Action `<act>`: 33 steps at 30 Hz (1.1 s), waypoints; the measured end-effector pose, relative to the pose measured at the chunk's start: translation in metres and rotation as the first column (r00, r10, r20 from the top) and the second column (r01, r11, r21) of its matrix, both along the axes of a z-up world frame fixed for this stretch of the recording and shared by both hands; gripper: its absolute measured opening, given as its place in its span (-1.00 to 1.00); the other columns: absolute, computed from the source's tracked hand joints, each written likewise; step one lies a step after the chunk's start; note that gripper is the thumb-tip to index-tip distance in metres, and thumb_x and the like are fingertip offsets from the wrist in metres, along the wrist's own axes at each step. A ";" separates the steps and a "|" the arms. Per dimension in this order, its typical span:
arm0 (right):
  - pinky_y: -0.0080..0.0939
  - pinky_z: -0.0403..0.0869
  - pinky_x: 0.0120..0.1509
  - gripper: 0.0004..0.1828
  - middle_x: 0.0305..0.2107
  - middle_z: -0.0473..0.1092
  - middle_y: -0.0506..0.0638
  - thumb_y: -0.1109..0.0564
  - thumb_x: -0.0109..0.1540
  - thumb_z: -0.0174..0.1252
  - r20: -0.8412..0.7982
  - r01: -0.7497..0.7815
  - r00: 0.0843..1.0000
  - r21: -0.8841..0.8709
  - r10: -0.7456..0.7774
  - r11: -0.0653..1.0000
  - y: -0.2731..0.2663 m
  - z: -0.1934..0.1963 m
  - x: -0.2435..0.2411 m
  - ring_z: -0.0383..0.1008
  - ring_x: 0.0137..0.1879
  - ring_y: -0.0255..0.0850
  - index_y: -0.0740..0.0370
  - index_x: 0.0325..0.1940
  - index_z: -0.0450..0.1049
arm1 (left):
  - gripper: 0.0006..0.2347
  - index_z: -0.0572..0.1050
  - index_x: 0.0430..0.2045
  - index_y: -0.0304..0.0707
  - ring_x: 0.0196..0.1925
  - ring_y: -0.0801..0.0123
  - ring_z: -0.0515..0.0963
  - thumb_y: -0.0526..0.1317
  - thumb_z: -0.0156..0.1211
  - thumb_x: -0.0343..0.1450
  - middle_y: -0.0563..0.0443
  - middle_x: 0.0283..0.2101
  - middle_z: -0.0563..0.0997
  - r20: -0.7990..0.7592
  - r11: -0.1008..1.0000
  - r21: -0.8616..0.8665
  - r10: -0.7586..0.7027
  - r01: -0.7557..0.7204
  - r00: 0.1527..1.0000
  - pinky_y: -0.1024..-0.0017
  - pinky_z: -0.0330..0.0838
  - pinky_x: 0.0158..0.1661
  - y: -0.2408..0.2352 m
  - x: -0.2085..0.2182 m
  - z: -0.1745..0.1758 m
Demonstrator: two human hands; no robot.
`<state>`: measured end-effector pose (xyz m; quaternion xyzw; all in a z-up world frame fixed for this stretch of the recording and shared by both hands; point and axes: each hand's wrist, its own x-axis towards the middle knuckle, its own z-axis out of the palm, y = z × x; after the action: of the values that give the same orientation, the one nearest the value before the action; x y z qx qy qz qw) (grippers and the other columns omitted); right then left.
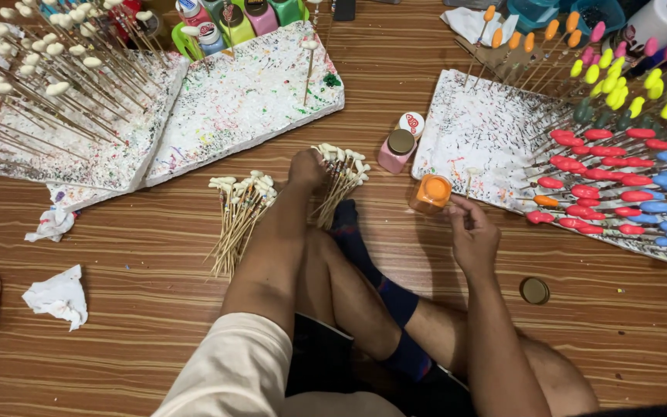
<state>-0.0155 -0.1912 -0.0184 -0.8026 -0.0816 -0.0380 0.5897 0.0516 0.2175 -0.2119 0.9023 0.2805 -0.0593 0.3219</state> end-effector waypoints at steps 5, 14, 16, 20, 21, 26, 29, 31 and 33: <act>-0.24 0.53 -0.08 -0.77 -0.35 0.56 0.12 0.29 0.38 0.17 0.006 -0.007 1.000 0.005 0.007 1.000 0.000 0.001 -0.001 0.58 -0.23 -0.22 0.21 0.10 0.60 | -0.75 0.61 -0.34 -0.22 0.08 -0.22 0.62 -0.11 0.42 0.23 -0.29 -0.13 0.61 0.015 0.993 -0.096 0.067 -0.065 0.998 0.01 0.57 0.03 -0.023 -0.011 0.043; -0.22 0.53 -0.04 -0.77 -0.34 0.56 0.13 0.30 0.38 0.17 -0.017 -0.008 1.000 0.007 0.008 1.000 0.002 0.000 0.000 0.58 -0.22 -0.21 0.24 0.11 0.59 | -0.56 0.36 -0.03 -0.36 0.22 -0.28 0.50 -0.13 0.33 0.30 -0.36 0.07 0.41 -0.068 0.972 -0.189 0.129 -0.140 0.989 -0.08 0.48 0.15 -0.040 -0.015 0.097; -0.21 0.53 -0.04 -0.77 -0.35 0.56 0.14 0.31 0.37 0.16 -0.022 -0.004 1.000 -0.002 0.003 1.000 0.001 0.000 -0.001 0.58 -0.22 -0.20 0.25 0.11 0.59 | -0.49 0.31 0.09 -0.44 0.22 -0.34 0.48 -0.12 0.30 0.33 -0.41 0.13 0.37 -0.087 0.971 -0.187 0.136 -0.151 0.987 -0.16 0.46 0.14 -0.040 -0.008 0.082; -0.22 0.54 -0.04 -0.76 -0.34 0.57 0.13 0.29 0.37 0.18 -0.031 -0.002 1.000 -0.002 0.002 1.000 0.003 -0.003 0.000 0.59 -0.21 -0.21 0.22 0.10 0.60 | -0.55 0.23 0.08 -0.47 0.24 -0.33 0.48 -0.19 0.18 0.39 -0.38 0.13 0.43 -0.163 0.982 -0.145 0.094 -0.118 0.982 -0.15 0.40 0.20 -0.037 0.004 0.056; -0.24 0.54 -0.04 -0.77 -0.34 0.57 0.13 0.28 0.37 0.18 -0.032 0.003 0.999 0.000 -0.002 1.000 0.003 -0.004 0.000 0.59 -0.21 -0.22 0.21 0.10 0.60 | -0.58 0.23 0.07 -0.44 0.25 -0.31 0.48 -0.19 0.16 0.41 -0.37 0.13 0.46 -0.167 0.986 -0.129 0.084 -0.107 0.982 -0.16 0.39 0.20 -0.039 0.004 0.059; -0.26 0.52 -0.10 -0.76 -0.34 0.57 0.11 0.27 0.36 0.18 -0.051 0.005 0.999 -0.035 -0.007 0.999 0.002 -0.004 -0.001 0.59 -0.24 -0.23 0.16 0.09 0.61 | -0.60 0.23 0.08 -0.45 0.28 -0.32 0.45 -0.24 0.14 0.41 -0.37 0.15 0.45 -0.156 0.979 -0.172 0.080 -0.107 0.984 -0.16 0.35 0.24 -0.048 -0.007 0.093; -0.27 0.52 -0.12 -0.76 -0.35 0.58 0.09 0.27 0.35 0.18 -0.056 0.010 0.998 -0.040 -0.013 0.999 0.002 -0.002 -0.002 0.59 -0.24 -0.24 0.14 0.08 0.62 | -0.61 0.22 0.10 -0.46 0.30 -0.33 0.44 -0.27 0.09 0.42 -0.39 0.16 0.46 -0.122 0.965 -0.215 0.125 -0.150 0.985 -0.17 0.33 0.26 -0.052 -0.023 0.125; -0.28 0.52 -0.12 -0.76 -0.35 0.58 0.08 0.27 0.35 0.18 -0.054 0.014 0.998 -0.044 -0.016 0.999 0.002 -0.002 -0.002 0.59 -0.25 -0.25 0.13 0.08 0.62 | -0.62 0.21 0.11 -0.46 0.30 -0.33 0.43 -0.29 0.05 0.43 -0.40 0.16 0.47 -0.089 0.954 -0.245 0.155 -0.173 0.984 -0.18 0.33 0.26 -0.051 -0.029 0.132; -0.28 0.51 -0.13 -0.76 -0.35 0.59 0.08 0.25 0.35 0.18 -0.065 0.012 0.998 -0.045 -0.014 0.999 0.002 -0.003 -0.003 0.58 -0.25 -0.27 0.12 0.08 0.62 | -0.60 0.23 0.09 -0.38 0.31 -0.29 0.42 -0.27 0.13 0.39 -0.39 0.17 0.46 -0.087 0.962 -0.229 0.133 -0.150 0.987 -0.15 0.34 0.26 -0.048 -0.033 0.130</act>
<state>-0.0187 -0.1896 -0.0211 -0.8170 -0.0580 -0.0139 0.5736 0.0189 0.1692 -0.0822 0.8328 0.3464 -0.1011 0.4197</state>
